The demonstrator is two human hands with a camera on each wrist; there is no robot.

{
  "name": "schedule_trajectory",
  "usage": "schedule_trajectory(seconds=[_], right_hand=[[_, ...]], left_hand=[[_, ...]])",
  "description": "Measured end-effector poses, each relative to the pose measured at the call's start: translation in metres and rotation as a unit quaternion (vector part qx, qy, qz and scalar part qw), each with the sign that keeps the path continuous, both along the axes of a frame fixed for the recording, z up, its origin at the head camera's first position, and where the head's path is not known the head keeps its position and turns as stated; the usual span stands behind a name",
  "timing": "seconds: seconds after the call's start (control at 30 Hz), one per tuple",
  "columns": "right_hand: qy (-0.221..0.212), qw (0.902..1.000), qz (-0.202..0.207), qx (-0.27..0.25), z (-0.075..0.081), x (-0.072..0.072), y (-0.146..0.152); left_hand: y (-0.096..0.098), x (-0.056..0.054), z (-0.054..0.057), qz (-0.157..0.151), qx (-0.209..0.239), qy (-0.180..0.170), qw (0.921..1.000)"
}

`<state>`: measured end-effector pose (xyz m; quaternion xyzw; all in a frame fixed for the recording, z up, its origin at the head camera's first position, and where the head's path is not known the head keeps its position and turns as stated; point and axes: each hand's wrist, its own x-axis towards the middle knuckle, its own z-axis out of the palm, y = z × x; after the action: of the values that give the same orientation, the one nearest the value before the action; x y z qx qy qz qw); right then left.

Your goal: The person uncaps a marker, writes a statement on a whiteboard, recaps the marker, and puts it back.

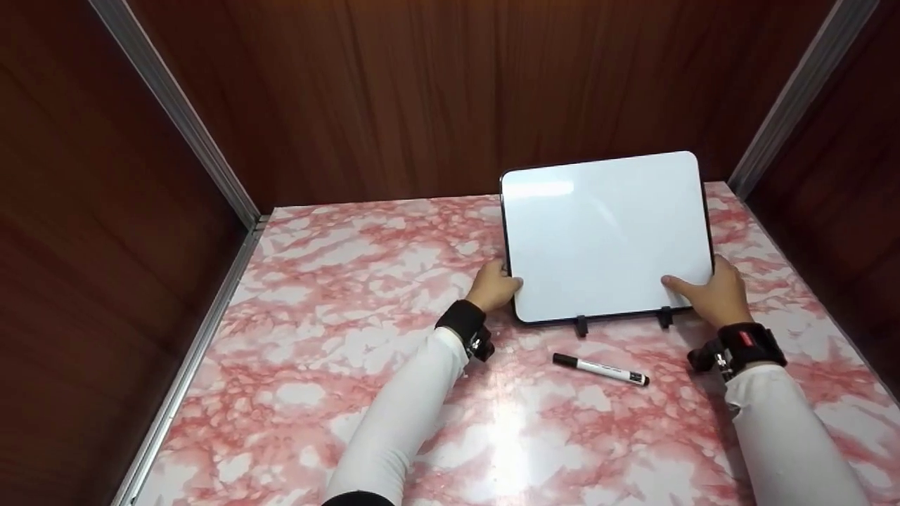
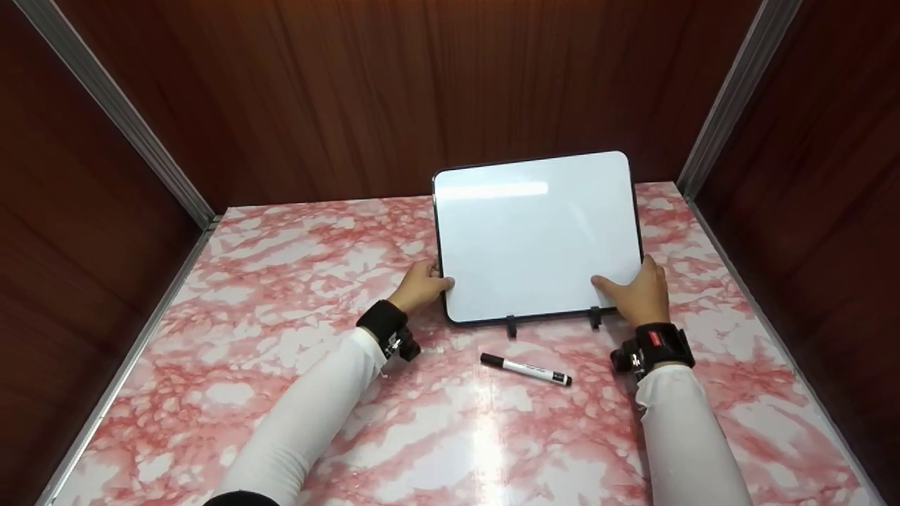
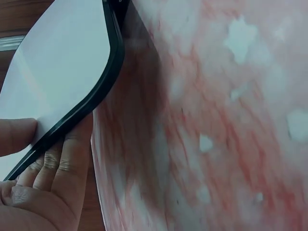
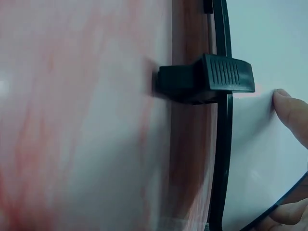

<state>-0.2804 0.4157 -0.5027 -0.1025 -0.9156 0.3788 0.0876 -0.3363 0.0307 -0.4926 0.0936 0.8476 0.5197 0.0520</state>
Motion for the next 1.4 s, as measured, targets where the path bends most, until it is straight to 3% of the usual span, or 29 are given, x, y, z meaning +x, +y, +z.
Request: schedule_trajectory(seconds=[0.1,0.27,0.5,0.6,0.77,0.87,0.97,1.07,1.13,1.23,1.4], right_hand=[[-0.018,0.9997,-0.001,-0.018,0.001,-0.002,-0.008],[-0.042,0.9981,0.006,-0.046,0.0,-0.002,-0.025],[-0.038,0.9977,0.015,-0.053,-0.003,0.0,-0.056],[-0.032,0.9979,0.019,-0.053,-0.002,0.002,-0.065],[-0.019,0.9989,0.035,-0.025,0.001,0.01,-0.076],[0.041,0.9984,0.031,0.023,0.002,0.02,-0.084],[0.132,0.9871,0.033,0.084,0.005,0.037,-0.094],[0.184,0.9704,0.076,0.136,0.008,0.057,-0.104],[0.178,0.9638,0.124,0.154,0.01,0.069,-0.11],[0.131,0.9574,0.193,0.17,0.009,0.082,-0.118],[0.067,0.9414,0.256,0.209,-0.004,0.096,-0.13]], left_hand=[[-0.009,-0.002,-0.003,0.008,0.013,-0.005,0.9999],[-0.022,-0.005,-0.013,0.006,0.09,-0.028,0.9956],[-0.038,-0.005,-0.023,0.033,0.159,-0.027,0.9864],[-0.047,-0.004,-0.021,0.042,0.159,-0.027,0.9861],[-0.062,-0.002,-0.017,0.042,0.122,-0.029,0.9912],[-0.07,0.0,-0.017,0.041,0.112,-0.036,0.9921],[-0.075,0.002,-0.017,0.041,0.106,-0.045,0.9924],[-0.08,0.004,-0.016,0.039,0.109,-0.053,0.9918],[-0.083,0.005,-0.016,0.039,0.108,-0.053,0.992],[-0.087,0.005,-0.015,0.034,0.11,-0.05,0.9922],[-0.093,0.006,-0.017,0.014,0.098,-0.036,0.9944]])
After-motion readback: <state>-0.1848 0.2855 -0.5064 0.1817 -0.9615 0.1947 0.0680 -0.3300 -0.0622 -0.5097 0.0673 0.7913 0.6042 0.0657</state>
